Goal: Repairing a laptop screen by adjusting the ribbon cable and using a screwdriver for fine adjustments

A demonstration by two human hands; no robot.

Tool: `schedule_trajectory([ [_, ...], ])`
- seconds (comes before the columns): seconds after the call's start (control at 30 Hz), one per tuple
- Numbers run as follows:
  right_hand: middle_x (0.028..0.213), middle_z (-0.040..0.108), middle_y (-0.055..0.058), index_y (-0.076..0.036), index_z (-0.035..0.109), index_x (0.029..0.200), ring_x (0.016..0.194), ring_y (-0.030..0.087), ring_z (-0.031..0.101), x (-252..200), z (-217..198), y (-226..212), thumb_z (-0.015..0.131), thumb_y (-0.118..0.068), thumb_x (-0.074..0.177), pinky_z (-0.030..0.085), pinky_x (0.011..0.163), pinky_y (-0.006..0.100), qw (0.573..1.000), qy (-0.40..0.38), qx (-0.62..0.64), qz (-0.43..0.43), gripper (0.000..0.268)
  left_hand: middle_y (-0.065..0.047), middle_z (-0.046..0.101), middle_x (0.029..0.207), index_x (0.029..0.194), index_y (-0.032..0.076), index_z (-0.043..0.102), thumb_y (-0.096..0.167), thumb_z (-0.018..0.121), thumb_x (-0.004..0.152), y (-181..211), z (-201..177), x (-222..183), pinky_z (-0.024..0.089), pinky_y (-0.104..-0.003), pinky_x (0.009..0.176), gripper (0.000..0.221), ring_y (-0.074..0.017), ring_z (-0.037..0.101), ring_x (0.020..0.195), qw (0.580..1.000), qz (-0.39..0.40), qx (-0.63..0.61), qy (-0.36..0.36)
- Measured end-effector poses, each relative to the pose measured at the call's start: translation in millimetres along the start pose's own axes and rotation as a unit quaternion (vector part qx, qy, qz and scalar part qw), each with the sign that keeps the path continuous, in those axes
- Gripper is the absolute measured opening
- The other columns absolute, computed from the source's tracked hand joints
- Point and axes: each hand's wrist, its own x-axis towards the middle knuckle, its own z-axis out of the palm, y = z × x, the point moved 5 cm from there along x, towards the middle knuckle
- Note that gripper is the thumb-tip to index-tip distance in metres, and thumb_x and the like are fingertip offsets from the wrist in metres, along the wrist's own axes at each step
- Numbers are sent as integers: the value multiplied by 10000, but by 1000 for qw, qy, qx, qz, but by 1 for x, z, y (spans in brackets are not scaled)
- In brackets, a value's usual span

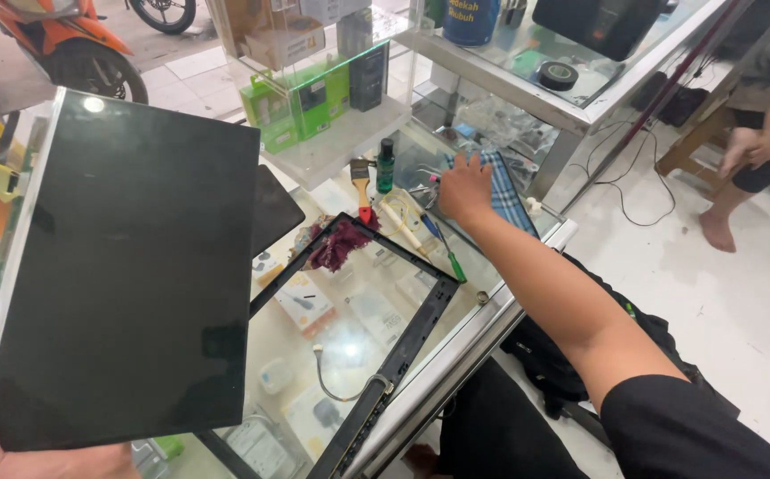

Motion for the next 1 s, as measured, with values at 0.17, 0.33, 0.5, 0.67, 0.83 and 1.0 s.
schedule_trajectory([
  [0.17, 1509, 467, 186, -94, 761, 1123, 1285, 444, 441, 14, 22, 0, 559, -170, 943, 382, 1014, 577, 999, -23, -27, 15, 281, 137, 564, 1599, 1446, 278, 570, 893, 664, 536, 18, 1, -90, 447, -251, 1222, 1103, -58, 459, 1528, 344, 495, 285, 745],
  [0.33, 1347, 463, 188, -67, 716, 1067, 1203, 465, 403, 5, -3, 5, 638, -187, 990, 360, 933, 655, 985, 84, 151, 11, 163, -44, 711, 1393, 1186, 30, 730, 598, 791, 605, 10, -16, -126, 521, -214, 1151, 816, -194, 687, 1342, 230, 684, 214, 658],
  [0.5, 1024, 508, 104, -90, 597, 1140, 907, 264, 514, -32, -74, 5, 614, -205, 1026, 454, 791, 441, 811, 172, 557, 56, 163, -150, 673, 1414, 1314, 16, 661, 459, 745, 789, 19, -3, -65, 483, -453, 1209, 693, -331, 631, 1358, 404, 657, 294, 564],
  [0.67, 705, 565, 59, -133, 546, 1034, 638, 182, 587, -109, -155, -8, 493, -36, 1045, 531, 686, 383, 371, 95, 923, -42, 112, -180, 661, 1366, 1350, 11, 624, 449, 702, 816, 18, -5, -45, 511, -513, 1131, 695, -374, 636, 1277, 425, 632, 270, 590],
  [0.83, 733, 510, 39, -150, 568, 996, 688, 168, 482, -155, -207, -10, 616, -172, 1002, 426, 724, 308, 332, 79, 936, -88, 53, -192, 645, 1406, 1302, 39, 656, 397, 656, 920, 17, -14, -46, 482, -525, 1155, 523, -379, 620, 1311, 474, 618, 300, 551],
  [1.0, 739, 513, 23, -156, 575, 1026, 678, 138, 444, -171, -229, -17, 640, -201, 1020, 416, 705, 287, 334, 65, 928, -151, 79, -223, 638, 1387, 1335, -23, 629, 345, 664, 943, 19, -18, -50, 455, -557, 1184, 540, -414, 604, 1333, 501, 606, 330, 522],
])
